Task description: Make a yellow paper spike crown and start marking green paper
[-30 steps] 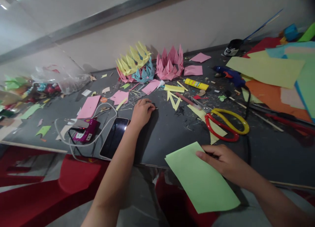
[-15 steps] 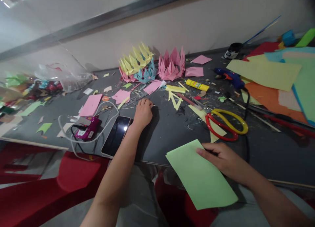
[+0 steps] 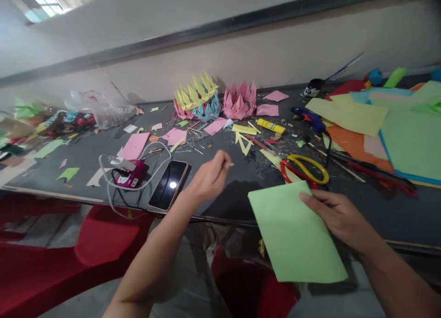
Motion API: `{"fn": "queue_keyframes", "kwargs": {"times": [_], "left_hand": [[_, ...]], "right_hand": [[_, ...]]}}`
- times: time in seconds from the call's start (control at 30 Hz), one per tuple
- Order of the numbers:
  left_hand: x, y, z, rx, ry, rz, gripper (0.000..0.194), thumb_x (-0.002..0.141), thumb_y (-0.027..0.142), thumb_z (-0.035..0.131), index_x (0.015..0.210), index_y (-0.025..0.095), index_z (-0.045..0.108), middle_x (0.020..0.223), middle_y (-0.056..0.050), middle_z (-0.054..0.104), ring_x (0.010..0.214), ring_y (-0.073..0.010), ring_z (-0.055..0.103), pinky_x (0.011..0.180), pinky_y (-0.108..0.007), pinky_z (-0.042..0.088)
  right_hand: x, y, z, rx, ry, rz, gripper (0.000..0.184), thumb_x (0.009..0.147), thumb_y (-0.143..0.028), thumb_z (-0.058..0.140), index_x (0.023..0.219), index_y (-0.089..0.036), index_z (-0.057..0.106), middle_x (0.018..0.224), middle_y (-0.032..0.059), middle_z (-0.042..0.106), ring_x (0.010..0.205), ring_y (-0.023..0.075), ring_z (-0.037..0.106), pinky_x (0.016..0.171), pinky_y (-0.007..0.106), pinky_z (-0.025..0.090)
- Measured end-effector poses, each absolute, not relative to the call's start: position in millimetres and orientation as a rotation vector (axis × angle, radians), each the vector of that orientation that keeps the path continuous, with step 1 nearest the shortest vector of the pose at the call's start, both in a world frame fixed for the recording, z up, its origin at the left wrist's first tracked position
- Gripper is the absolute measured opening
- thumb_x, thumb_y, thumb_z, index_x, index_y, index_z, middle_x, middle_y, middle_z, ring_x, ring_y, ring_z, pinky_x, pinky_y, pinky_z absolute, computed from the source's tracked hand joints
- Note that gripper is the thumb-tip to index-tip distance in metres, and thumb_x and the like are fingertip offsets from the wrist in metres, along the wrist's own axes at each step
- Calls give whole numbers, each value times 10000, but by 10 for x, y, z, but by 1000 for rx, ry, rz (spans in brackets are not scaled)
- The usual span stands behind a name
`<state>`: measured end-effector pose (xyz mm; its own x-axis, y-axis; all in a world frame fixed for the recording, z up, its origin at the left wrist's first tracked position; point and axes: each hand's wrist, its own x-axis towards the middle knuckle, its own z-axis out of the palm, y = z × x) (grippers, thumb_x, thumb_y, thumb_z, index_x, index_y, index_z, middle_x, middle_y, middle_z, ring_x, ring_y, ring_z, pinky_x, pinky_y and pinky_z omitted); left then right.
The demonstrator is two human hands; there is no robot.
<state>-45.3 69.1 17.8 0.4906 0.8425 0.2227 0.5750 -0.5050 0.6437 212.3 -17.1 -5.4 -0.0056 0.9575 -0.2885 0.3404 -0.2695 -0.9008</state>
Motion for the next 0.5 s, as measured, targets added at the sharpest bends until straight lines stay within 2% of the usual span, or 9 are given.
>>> {"fn": "queue_keyframes", "kwargs": {"times": [0.17, 0.27, 0.4, 0.5], "left_hand": [[-346, 119, 218, 2445, 1060, 373, 130, 832, 196, 340, 800, 196, 465, 627, -4, 562, 531, -134, 502, 516, -243, 343], [-231, -108, 65, 2561, 891, 76, 202, 859, 268, 385, 779, 189, 553, 615, -26, 623, 520, -145, 555, 483, -244, 337], [-76, -353, -211, 2565, 657, -381, 278, 855, 367, 460, 830, 166, 651, 788, -90, 694, 714, -225, 650, 530, -270, 421], [-51, -470, -398, 2500, 712, -632, 151, 793, 173, 543, 816, 92, 668, 798, -140, 693, 745, -262, 658, 557, -298, 460]], "right_hand": [[2224, -184, 21, -1601, -850, 999, 373, 675, -546, 634, 726, -176, 643, 719, 63, 658, 694, 205, 585, 606, 273, 446], [2183, -147, -11, -1516, -807, 940, 357, 665, -525, 653, 728, -173, 651, 742, 70, 667, 726, 220, 600, 662, 297, 459], [2107, -84, -187, -1511, -847, 903, 404, 616, -546, 669, 668, -147, 634, 600, 44, 626, 553, 178, 562, 509, 276, 438], [2043, -33, -316, -1526, -876, 956, 391, 612, -538, 670, 645, -151, 630, 534, 15, 601, 471, 142, 516, 431, 245, 401]]}}
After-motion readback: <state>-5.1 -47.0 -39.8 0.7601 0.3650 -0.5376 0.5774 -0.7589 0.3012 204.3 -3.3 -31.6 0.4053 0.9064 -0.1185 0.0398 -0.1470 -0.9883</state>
